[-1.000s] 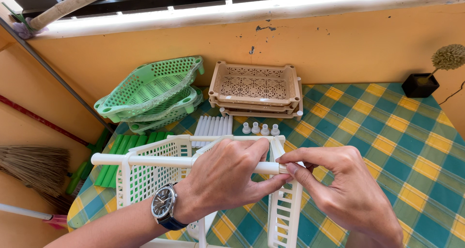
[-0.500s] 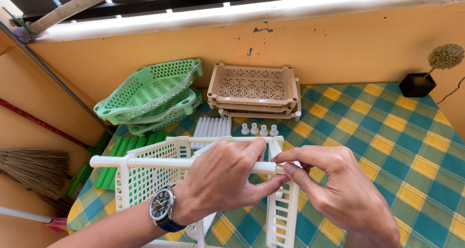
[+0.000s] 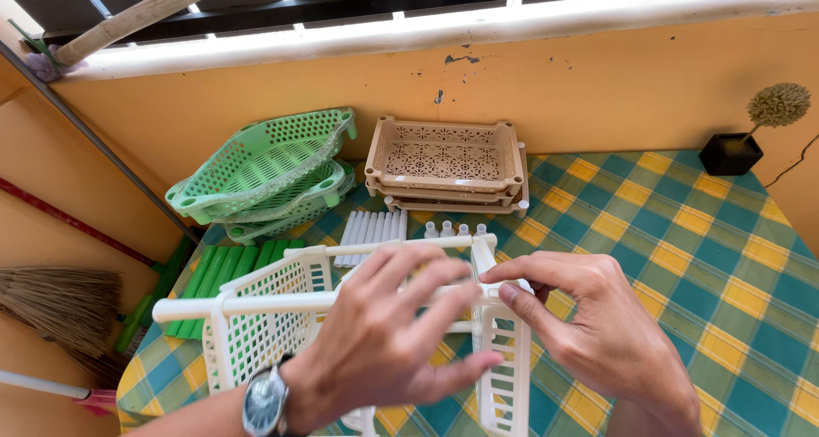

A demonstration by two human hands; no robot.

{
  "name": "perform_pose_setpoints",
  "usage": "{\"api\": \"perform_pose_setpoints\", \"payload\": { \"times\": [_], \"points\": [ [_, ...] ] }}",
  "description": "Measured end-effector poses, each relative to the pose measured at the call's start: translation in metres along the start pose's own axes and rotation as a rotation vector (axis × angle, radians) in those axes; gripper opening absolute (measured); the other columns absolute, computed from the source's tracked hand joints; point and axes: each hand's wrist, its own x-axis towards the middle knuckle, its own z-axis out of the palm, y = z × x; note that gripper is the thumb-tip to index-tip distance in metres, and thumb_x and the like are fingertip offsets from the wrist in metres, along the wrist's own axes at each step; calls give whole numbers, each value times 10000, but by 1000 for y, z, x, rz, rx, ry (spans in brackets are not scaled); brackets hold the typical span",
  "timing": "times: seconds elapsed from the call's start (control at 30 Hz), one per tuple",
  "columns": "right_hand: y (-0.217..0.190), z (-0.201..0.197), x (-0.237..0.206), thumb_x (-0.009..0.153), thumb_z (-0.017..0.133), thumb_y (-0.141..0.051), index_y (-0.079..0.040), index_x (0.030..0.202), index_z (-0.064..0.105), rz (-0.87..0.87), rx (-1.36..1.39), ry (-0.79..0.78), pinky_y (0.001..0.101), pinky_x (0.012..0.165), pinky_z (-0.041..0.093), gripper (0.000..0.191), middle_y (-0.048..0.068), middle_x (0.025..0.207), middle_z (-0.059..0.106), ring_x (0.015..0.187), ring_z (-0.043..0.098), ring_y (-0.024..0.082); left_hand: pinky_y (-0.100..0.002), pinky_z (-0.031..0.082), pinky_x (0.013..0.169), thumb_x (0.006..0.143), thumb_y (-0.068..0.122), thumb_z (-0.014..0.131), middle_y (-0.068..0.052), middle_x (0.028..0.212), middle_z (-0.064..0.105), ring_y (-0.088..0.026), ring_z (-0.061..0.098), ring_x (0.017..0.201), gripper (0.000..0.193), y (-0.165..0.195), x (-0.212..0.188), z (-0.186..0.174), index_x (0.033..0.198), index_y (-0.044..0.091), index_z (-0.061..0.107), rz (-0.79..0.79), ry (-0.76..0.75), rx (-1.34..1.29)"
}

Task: The person takes apart a small white plastic multi-tier storage rack on a table, separating its baskets, tubes and connectors, then reassembles the frame by pressing the white tubes back into the basket panels and fitting the parts together by hand.

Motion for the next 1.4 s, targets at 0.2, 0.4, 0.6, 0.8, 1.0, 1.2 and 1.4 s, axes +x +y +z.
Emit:
{"api": "perform_pose_setpoints", "payload": {
  "times": [0.2, 0.4, 0.6, 0.8, 1.0, 1.2, 1.4],
  "points": [
    [3, 1, 4, 832, 748, -153, -90, 961, 817, 56, -13, 10, 299, 543, 537, 159, 59, 776, 819, 574, 674, 148, -377, 548, 858, 840, 181, 717, -33, 945, 620, -198, 652, 912, 283, 15, -80, 21, 1119, 142, 691, 265, -329, -52],
    [1, 4, 6, 834, 780, -174, -99, 935, 837, 186, -63, -19, 301, 508, 503, 139, 42, 708, 807, 572, 628, 141, -410, 549, 1048, 836, 89, 645, -8, 853, 580, -164, 635, 684, 572, 23, -178, 66, 1399, 180, 679, 219, -499, 67],
    [-3, 8, 7, 805, 760, -157, -75, 886, 815, 92, -57, 5, 294, 524, 530, 128, 51, 709, 805, 551, 666, 131, -414, 530, 1045, 860, 40, 643, 2, 840, 618, -147, 717, 823, 558, 25, -193, 56, 1393, 207, 660, 159, -385, 96],
    [0, 7, 5, 846, 740, -194, -64, 925, 803, 30, -49, 32, 286, 576, 560, 164, 50, 776, 818, 651, 684, 142, -386, 526, 1113, 858, 54, 652, 0, 816, 557, -144, 688, 923, 91, 19, -177, 26, 849, 121, 591, 117, -413, 16],
    [5, 8, 6, 881, 725, -213, -45, 959, 787, -4, -5, 35, 276, 610, 569, 196, 46, 792, 814, 646, 721, 111, -420, 513, 1113, 821, 155, 660, 8, 881, 605, -188, 695, 1011, 103, 10, -145, -6, 880, 114, 587, 105, -371, -119],
    [13, 10, 19, 899, 713, -225, -31, 983, 786, 103, 29, 24, 282, 571, 530, 224, 46, 698, 762, 614, 646, 97, -454, 527, 1083, 930, 186, 672, 24, 908, 651, -168, 677, 971, 391, 3, -103, -40, 1319, 223, 699, 96, -391, -142],
    [19, 14, 28, 923, 698, -234, -40, 1004, 787, 142, 66, 33, 267, 550, 504, 228, 35, 673, 736, 607, 607, 67, -498, 517, 1082, 752, 216, 753, -42, 897, 682, -235, 698, 956, 500, 0, -86, -40, 1250, 190, 720, 30, -374, -184]
  ]
}}
